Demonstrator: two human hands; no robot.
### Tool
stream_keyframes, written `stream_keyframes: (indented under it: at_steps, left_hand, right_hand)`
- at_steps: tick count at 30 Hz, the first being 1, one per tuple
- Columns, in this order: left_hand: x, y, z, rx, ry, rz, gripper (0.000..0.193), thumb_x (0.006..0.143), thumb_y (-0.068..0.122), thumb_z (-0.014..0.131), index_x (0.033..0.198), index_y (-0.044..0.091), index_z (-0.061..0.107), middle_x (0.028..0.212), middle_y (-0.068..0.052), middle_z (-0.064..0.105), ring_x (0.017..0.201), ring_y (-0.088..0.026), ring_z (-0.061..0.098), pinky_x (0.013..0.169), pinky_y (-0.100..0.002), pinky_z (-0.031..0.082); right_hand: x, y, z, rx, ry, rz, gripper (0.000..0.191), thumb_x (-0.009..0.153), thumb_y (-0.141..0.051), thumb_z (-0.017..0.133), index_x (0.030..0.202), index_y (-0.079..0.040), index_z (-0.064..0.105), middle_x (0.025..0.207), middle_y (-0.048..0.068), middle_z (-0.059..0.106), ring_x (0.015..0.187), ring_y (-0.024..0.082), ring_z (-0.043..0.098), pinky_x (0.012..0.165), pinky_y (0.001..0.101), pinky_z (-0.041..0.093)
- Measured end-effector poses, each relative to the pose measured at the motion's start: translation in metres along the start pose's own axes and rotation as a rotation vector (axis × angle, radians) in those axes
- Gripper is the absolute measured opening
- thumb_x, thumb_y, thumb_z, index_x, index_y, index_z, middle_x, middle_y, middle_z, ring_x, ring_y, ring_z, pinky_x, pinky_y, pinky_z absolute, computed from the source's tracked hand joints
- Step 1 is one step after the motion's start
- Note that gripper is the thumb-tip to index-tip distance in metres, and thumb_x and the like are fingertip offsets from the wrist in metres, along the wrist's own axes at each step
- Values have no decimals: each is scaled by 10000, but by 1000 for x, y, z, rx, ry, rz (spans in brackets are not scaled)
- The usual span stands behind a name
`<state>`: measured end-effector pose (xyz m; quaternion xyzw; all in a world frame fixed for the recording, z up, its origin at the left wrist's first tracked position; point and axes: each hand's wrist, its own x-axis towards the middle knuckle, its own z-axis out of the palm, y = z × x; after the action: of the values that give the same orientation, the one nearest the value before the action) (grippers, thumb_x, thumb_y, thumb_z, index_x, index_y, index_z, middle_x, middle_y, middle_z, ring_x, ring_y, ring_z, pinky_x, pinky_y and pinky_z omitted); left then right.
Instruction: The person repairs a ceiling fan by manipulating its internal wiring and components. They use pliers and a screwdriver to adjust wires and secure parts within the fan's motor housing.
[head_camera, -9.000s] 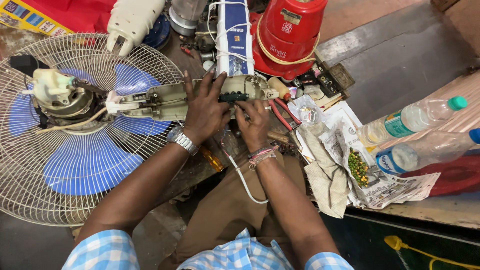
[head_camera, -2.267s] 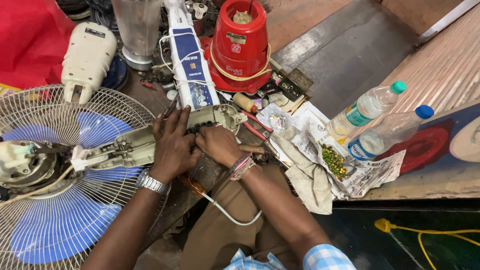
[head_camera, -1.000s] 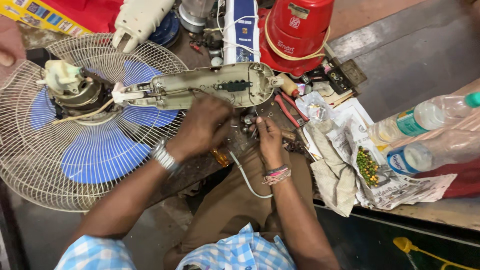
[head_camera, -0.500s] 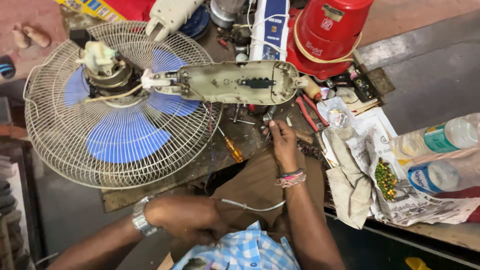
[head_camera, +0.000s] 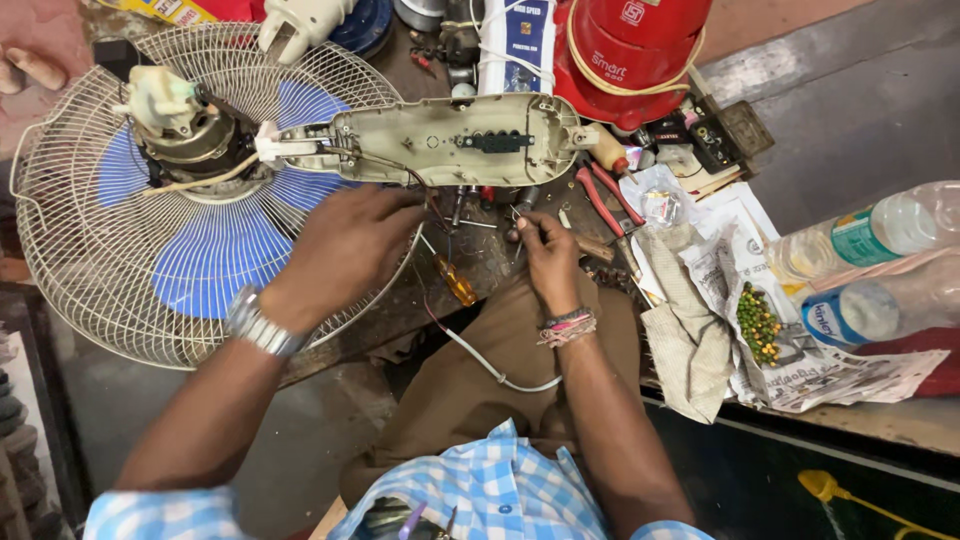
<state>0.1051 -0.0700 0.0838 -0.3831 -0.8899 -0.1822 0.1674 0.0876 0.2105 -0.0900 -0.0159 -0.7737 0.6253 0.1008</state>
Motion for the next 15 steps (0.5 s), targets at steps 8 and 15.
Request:
stream_keyframes:
  at_steps: [8, 15]
  left_hand:
    - [38, -38, 75, 59, -290, 131, 216, 894, 101, 565, 997, 45, 746, 1067, -160, 686, 828, -301, 658, 670, -435, 537]
    - [45, -49, 76, 142, -324, 174, 214, 885, 126, 541, 735, 67, 681, 1007, -96, 663, 965, -259, 613, 800, -424, 520]
  right_hand:
    - [2, -10, 2, 36, 63, 18, 166, 1014, -121, 659, 1053, 27, 723, 829, 14, 712, 763, 71, 632, 717, 233, 511]
    - [8, -23, -1, 214, 156, -8, 154, 1035, -105, 635, 1061, 23, 716, 851, 11, 698, 791, 82, 621, 748, 235, 506]
